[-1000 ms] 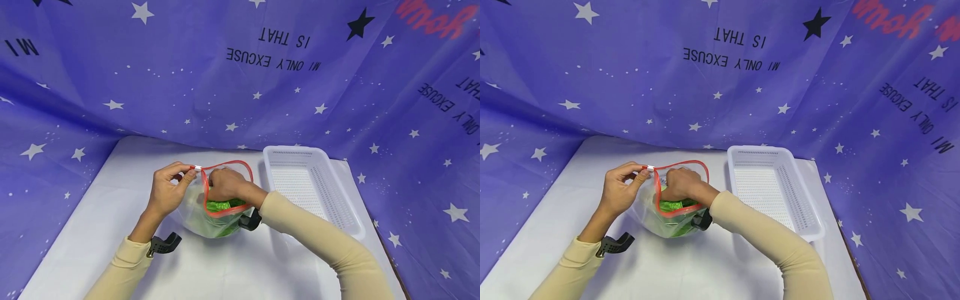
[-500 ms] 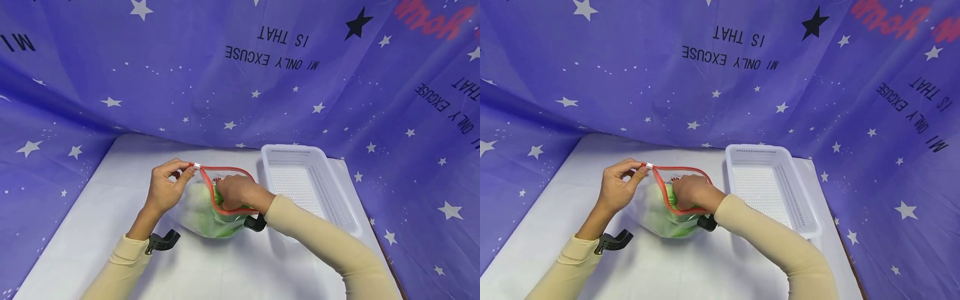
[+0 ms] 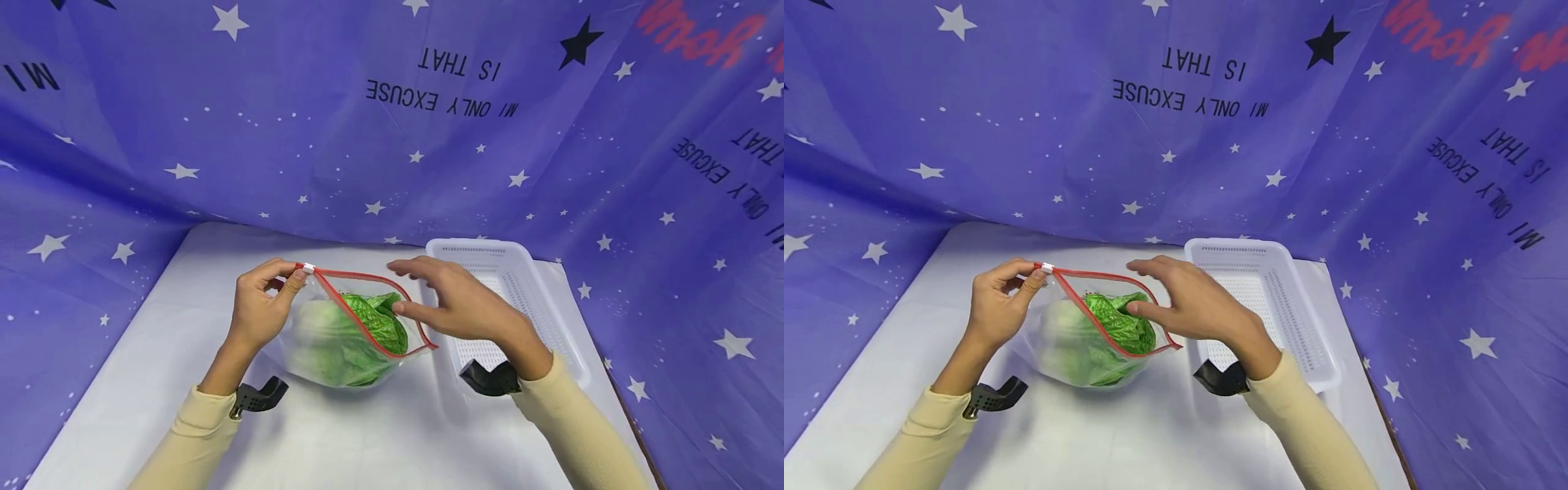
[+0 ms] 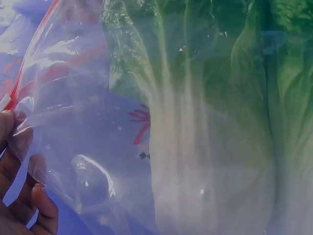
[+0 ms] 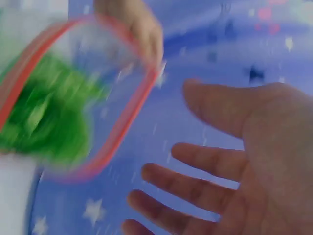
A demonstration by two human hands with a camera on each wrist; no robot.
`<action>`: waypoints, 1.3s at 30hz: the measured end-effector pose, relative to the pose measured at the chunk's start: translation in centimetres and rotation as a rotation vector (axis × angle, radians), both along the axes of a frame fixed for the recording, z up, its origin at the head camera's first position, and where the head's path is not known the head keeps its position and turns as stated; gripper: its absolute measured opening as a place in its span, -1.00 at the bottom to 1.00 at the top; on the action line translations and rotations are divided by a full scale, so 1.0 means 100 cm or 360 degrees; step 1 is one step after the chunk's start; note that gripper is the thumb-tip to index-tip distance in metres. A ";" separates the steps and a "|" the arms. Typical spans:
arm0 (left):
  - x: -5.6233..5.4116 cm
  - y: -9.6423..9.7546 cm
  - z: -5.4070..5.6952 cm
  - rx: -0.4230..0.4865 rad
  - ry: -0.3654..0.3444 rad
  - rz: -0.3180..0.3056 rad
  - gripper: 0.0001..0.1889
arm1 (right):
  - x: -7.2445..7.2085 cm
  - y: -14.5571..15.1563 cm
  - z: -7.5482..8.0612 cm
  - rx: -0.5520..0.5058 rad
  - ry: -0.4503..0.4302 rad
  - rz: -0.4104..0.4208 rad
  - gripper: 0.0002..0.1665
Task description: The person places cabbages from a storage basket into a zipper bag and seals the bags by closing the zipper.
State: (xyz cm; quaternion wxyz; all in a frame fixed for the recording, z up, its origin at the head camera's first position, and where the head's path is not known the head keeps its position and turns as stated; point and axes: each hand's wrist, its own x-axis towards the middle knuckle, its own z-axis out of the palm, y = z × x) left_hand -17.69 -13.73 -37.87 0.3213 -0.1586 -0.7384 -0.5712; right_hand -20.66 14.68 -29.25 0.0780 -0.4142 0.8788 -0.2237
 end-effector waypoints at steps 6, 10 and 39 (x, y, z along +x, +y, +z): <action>0.001 -0.001 -0.002 0.0041 -0.0060 0.0089 -0.95 | 0.003 0.046 -0.043 0.0005 -0.0209 -0.0171 -0.15; -0.001 -0.005 -0.001 0.0065 -0.0104 0.0168 -0.94 | 0.009 0.049 -0.072 -0.0059 -0.0128 -0.0195 -0.71; -0.006 -0.001 -0.004 0.0089 -0.0171 0.0133 -0.96 | -0.029 0.083 -0.069 -0.0458 0.0465 -0.0533 -0.81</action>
